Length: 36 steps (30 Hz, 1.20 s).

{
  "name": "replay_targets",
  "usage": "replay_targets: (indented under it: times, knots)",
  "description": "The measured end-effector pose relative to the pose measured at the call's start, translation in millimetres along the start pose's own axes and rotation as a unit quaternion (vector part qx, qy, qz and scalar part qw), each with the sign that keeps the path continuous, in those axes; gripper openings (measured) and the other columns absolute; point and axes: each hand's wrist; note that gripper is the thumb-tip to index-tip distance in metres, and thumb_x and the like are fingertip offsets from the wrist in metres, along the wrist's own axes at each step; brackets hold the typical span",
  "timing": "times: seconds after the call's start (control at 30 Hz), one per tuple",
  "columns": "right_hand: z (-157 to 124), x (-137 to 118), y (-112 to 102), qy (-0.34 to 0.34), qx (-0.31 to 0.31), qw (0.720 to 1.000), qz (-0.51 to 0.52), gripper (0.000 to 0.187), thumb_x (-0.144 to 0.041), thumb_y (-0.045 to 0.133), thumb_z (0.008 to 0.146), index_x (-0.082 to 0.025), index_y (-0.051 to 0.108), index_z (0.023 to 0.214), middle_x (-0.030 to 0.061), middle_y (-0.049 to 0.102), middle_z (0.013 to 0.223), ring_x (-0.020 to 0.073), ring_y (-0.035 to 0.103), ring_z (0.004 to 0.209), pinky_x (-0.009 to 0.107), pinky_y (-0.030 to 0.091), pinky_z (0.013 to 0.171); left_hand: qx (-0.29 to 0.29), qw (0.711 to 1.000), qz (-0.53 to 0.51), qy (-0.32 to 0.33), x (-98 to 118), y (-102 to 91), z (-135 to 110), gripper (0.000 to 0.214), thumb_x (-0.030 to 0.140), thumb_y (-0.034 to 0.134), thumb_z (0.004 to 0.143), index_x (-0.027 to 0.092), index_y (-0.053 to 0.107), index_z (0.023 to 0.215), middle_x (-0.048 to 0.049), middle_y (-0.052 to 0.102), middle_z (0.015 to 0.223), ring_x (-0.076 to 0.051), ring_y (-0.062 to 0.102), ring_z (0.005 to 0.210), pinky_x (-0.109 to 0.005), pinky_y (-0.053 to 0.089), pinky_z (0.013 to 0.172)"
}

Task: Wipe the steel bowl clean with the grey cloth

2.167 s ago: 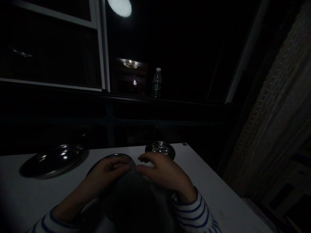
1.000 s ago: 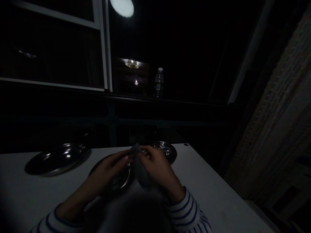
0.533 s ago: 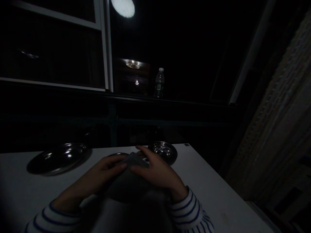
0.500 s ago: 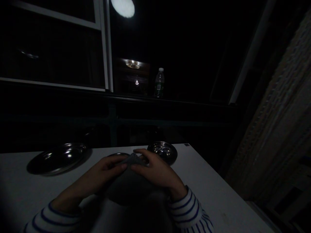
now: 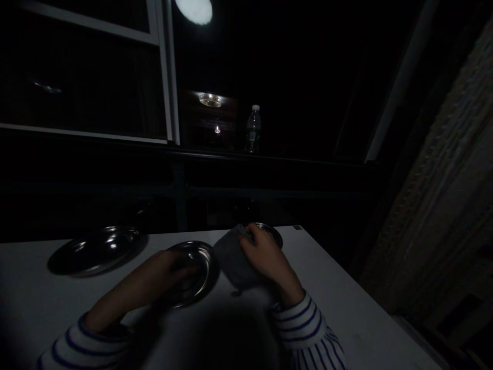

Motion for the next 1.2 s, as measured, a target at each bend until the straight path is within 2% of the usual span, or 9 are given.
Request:
replay_targets:
  times: [0.1, 0.2, 0.37, 0.47, 0.53, 0.7, 0.83, 1.03, 1.2]
  knots:
    - [1.8, 5.0, -6.1, 0.005, 0.02, 0.998, -0.057, 0.015, -0.032, 0.045, 0.081, -0.02, 0.054, 0.081, 0.001, 0.061, 0.077, 0.0161, 0.055, 0.073, 0.025, 0.036, 0.061, -0.081, 0.987, 0.139, -0.001, 2.9, 10.0, -5.1, 0.026, 0.031, 0.049, 0.075, 0.016, 0.068, 0.084, -0.0143, 0.069, 0.089, -0.028, 0.064, 0.082, -0.035, 0.044, 0.07]
    - [2.3, 5.4, -8.1, 0.008, 0.034, 0.997, -0.075, 0.015, -0.031, 0.043, 0.082, -0.019, 0.053, 0.079, 0.0023, 0.061, 0.077, 0.0161, 0.056, 0.073, 0.024, 0.035, 0.06, -0.127, 0.971, 0.203, -0.002, 8.8, 22.4, -4.8, 0.03, 0.026, 0.052, 0.073, 0.01, 0.067, 0.093, -0.0201, 0.068, 0.094, -0.033, 0.063, 0.086, -0.04, 0.045, 0.072]
    - [2.5, 2.9, -7.5, 0.013, 0.027, 0.996, -0.079, 0.015, -0.031, 0.044, 0.082, -0.02, 0.053, 0.08, 0.0032, 0.062, 0.08, 0.0166, 0.056, 0.076, 0.024, 0.035, 0.061, -0.14, 0.959, 0.247, -0.011, 16.0, 32.2, 0.1, 0.03, 0.014, 0.045, 0.074, 0.01, 0.068, 0.094, -0.0206, 0.068, 0.096, -0.032, 0.063, 0.09, -0.043, 0.045, 0.077]
    - [2.3, 2.3, -6.1, 0.015, 0.02, 0.996, -0.091, 0.015, -0.031, 0.044, 0.082, -0.02, 0.053, 0.079, 0.0031, 0.062, 0.079, 0.017, 0.057, 0.075, 0.025, 0.034, 0.061, -0.107, 0.965, 0.238, -0.004, 15.7, 32.5, 0.2, 0.032, 0.009, 0.045, 0.072, 0.011, 0.067, 0.096, -0.0203, 0.067, 0.098, -0.03, 0.062, 0.094, -0.042, 0.042, 0.081]
    - [2.0, 2.5, -4.7, 0.009, 0.016, 0.995, -0.093, 0.015, -0.031, 0.044, 0.082, -0.02, 0.054, 0.08, 0.0034, 0.063, 0.079, 0.0172, 0.057, 0.075, 0.025, 0.034, 0.061, -0.064, 0.976, 0.206, 0.009, 14.1, 31.1, -0.2, 0.032, 0.011, 0.046, 0.073, 0.012, 0.066, 0.099, -0.0205, 0.066, 0.101, -0.03, 0.061, 0.095, -0.042, 0.041, 0.083]
    - [0.9, 2.1, 0.5, 0.001, 0.007, 0.997, -0.078, 0.017, -0.029, 0.044, 0.082, -0.019, 0.057, 0.085, 0.0042, 0.064, 0.082, 0.0171, 0.057, 0.076, 0.025, 0.034, 0.062, 0.073, 0.995, 0.057, 0.019, 8.6, 22.2, 2.5, 0.028, 0.029, 0.047, 0.079, 0.019, 0.068, 0.094, -0.0144, 0.068, 0.097, -0.028, 0.061, 0.092, -0.036, 0.039, 0.081]
    - [0.7, 0.4, 3.4, 0.007, 0.006, 0.997, -0.076, 0.018, -0.029, 0.044, 0.082, -0.019, 0.057, 0.089, 0.0044, 0.064, 0.084, 0.0179, 0.057, 0.078, 0.026, 0.035, 0.063, 0.107, 0.994, -0.033, 0.0, -0.6, 15.0, 6.7, 0.035, 0.043, 0.044, 0.08, 0.021, 0.07, 0.086, -0.0117, 0.07, 0.087, -0.025, 0.063, 0.077, -0.031, 0.039, 0.067]
    - [1.8, -1.0, 6.5, -0.014, 0.002, 0.996, -0.084, 0.017, -0.027, 0.044, 0.083, -0.019, 0.058, 0.085, 0.0043, 0.065, 0.083, 0.0176, 0.058, 0.078, 0.027, 0.036, 0.067, 0.146, 0.978, -0.136, -0.062, -14.7, 10.6, 13.3, 0.036, 0.044, 0.047, 0.077, 0.016, 0.07, 0.081, -0.0087, 0.07, 0.076, -0.023, 0.062, 0.07, -0.028, 0.038, 0.06]
    - [0.0, -4.2, 11.7, -0.017, 0.012, 0.997, -0.074, 0.017, -0.026, 0.046, 0.083, -0.019, 0.06, 0.089, 0.004, 0.066, 0.085, 0.0174, 0.059, 0.077, 0.027, 0.037, 0.068, 0.198, 0.933, -0.269, -0.131, -9.4, 1.3, 13.9, 0.026, 0.038, 0.057, 0.071, 0.015, 0.07, 0.074, -0.0049, 0.069, 0.069, -0.019, 0.062, 0.066, -0.026, 0.041, 0.059]
Point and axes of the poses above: each hand's wrist, its own z-axis towards the middle knuckle, its own y-axis out of the palm, x = y × z
